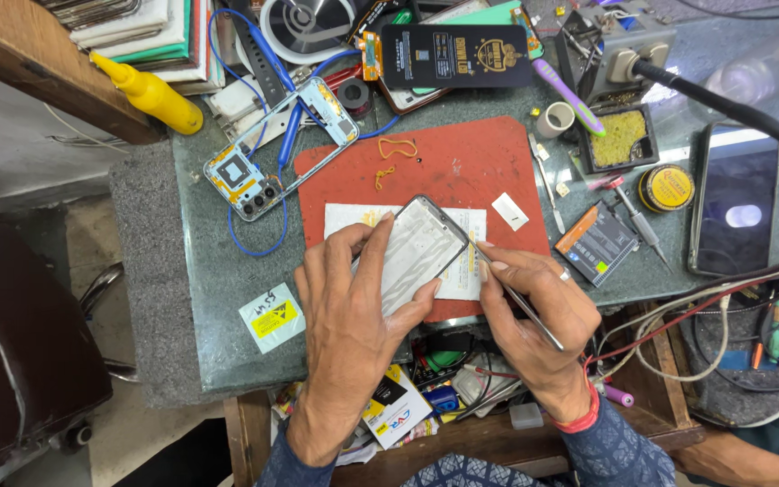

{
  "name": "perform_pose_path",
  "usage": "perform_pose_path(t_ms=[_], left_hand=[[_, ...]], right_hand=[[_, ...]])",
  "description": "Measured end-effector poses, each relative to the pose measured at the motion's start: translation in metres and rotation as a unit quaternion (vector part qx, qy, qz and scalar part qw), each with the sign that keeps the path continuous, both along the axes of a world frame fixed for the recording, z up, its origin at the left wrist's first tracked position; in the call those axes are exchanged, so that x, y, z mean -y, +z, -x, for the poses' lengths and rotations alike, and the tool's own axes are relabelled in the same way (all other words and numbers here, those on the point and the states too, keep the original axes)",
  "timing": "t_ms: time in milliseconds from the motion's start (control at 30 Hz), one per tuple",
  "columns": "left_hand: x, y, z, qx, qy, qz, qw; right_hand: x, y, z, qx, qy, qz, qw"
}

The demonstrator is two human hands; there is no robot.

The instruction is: The person connects a charging cable to a disassembled smartphone, then removes the screen and uses a metal tool to scrape adhesive from the phone frame. The person handles the phone, screen, and tools throughout the clip.

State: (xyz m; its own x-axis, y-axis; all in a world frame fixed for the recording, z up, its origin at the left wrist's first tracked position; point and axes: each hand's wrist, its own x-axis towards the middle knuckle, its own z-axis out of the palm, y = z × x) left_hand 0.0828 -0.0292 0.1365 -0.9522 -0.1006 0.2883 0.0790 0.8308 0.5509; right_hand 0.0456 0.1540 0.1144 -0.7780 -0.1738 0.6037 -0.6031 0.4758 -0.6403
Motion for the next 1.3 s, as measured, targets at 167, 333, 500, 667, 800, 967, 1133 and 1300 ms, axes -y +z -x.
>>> perform_pose_path(t_ms=[167,333,500,667,800,967,1133,1300], left_hand=[[0.0,0.0,0.001,0.0,0.002,0.006,1.0],[0.0,0.001,0.002,-0.002,0.004,0.008,1.0],[-0.001,0.001,0.002,0.003,0.009,0.014,1.0],[0.0,0.001,0.001,-0.002,0.004,0.006,1.0],[-0.002,0.002,0.001,-0.001,0.002,0.013,1.0],[-0.002,0.003,0.002,0.001,-0.001,0.006,1.0],[-0.003,0.003,0.003,0.008,0.0,0.012,1.0],[-0.002,0.003,0.002,0.006,-0.001,0.004,1.0]], right_hand=[[0.001,0.004,0.0,0.017,0.005,-0.006,1.0],[0.001,0.01,-0.001,0.001,0.003,-0.01,1.0],[0.001,0.011,0.001,0.005,0.008,-0.016,1.0],[-0.001,0.009,0.001,-0.007,0.007,-0.01,1.0],[-0.001,0.009,0.002,-0.007,0.008,-0.025,1.0],[-0.002,0.01,0.003,-0.024,0.005,-0.019,1.0],[-0.003,0.01,0.004,-0.004,0.016,-0.034,0.999],[-0.003,0.009,0.003,-0.026,0.007,-0.032,0.999]])
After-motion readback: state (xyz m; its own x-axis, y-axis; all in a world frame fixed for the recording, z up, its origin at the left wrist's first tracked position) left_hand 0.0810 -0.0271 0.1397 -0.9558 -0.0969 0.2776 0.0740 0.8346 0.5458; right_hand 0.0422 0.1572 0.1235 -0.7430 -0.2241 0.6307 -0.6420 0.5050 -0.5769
